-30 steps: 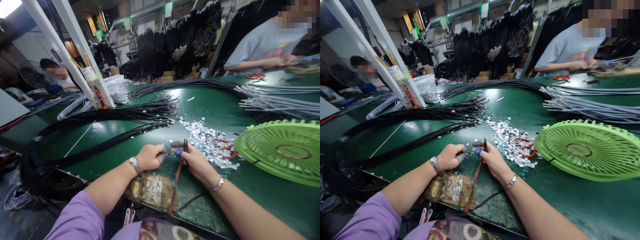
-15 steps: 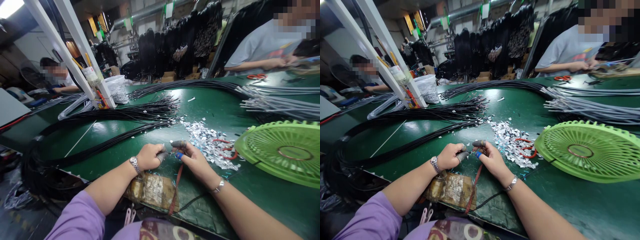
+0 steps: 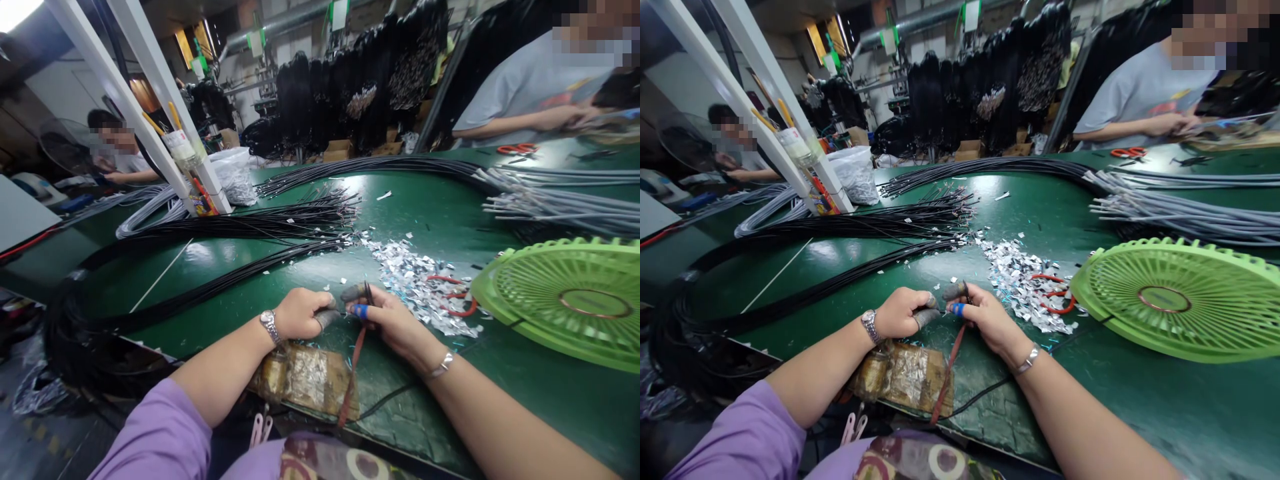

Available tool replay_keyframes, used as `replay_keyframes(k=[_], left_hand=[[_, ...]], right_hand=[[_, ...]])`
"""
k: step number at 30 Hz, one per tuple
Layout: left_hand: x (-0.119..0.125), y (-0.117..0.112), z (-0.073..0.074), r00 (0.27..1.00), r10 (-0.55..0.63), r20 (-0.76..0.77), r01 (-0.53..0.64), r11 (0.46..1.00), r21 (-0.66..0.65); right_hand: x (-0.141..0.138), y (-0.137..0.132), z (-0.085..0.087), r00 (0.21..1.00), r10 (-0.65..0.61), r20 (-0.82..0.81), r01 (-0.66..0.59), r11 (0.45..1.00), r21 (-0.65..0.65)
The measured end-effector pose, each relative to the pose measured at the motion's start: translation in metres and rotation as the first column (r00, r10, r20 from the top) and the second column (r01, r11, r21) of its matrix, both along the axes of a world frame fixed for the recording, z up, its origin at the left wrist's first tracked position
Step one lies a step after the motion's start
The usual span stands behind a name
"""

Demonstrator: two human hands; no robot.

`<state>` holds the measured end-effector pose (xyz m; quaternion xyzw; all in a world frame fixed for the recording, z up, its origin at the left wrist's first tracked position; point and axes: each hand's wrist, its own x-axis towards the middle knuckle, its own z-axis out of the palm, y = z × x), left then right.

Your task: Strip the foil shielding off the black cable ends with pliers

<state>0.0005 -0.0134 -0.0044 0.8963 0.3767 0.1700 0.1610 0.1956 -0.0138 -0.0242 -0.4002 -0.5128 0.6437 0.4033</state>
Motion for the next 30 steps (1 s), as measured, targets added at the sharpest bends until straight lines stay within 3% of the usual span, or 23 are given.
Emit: replay_keyframes(k=[5, 10, 15, 19, 24, 30], left_hand=[[0.0, -0.0012, 0.0025, 0.973, -0.157, -0.168, 0.159, 0.987, 0.0], [0.004, -0.005, 0.0063, 0.945, -0.135, -0.297, 0.149, 0.989, 0.023], [0.0061, -0.0061, 0.0094, 0.942, -0.04, -0.333, 0.05, 0.999, 0.022], [0.0043, -0.004, 0.009, 0.957, 0.03, -0.287, -0.027, 1.0, 0.015], [0.0016, -0.0017, 0.0084, 0.98, 0.079, -0.182, -0.079, 0.997, 0.007], [0.0005, 0.0003, 0.0068, 0.987, 0.097, -0.13, -0.099, 0.995, -0.012]], right_hand=[[0.0027, 0.0005, 0.0049, 0.982, 0.19, 0.022, -0.189, 0.982, -0.024], [0.005, 0.0016, 0.0087, 0.958, 0.239, 0.16, -0.258, 0.96, 0.111], [0.0047, 0.0027, 0.0083, 0.949, 0.162, 0.269, -0.234, 0.937, 0.261], [0.003, 0.0021, 0.0064, 0.968, 0.14, 0.206, -0.185, 0.957, 0.222], [0.0019, 0.0012, 0.0055, 0.994, -0.019, 0.103, 0.002, 0.986, 0.168], [0.0006, 0.0012, 0.0062, 0.98, 0.009, 0.199, -0.047, 0.981, 0.187]])
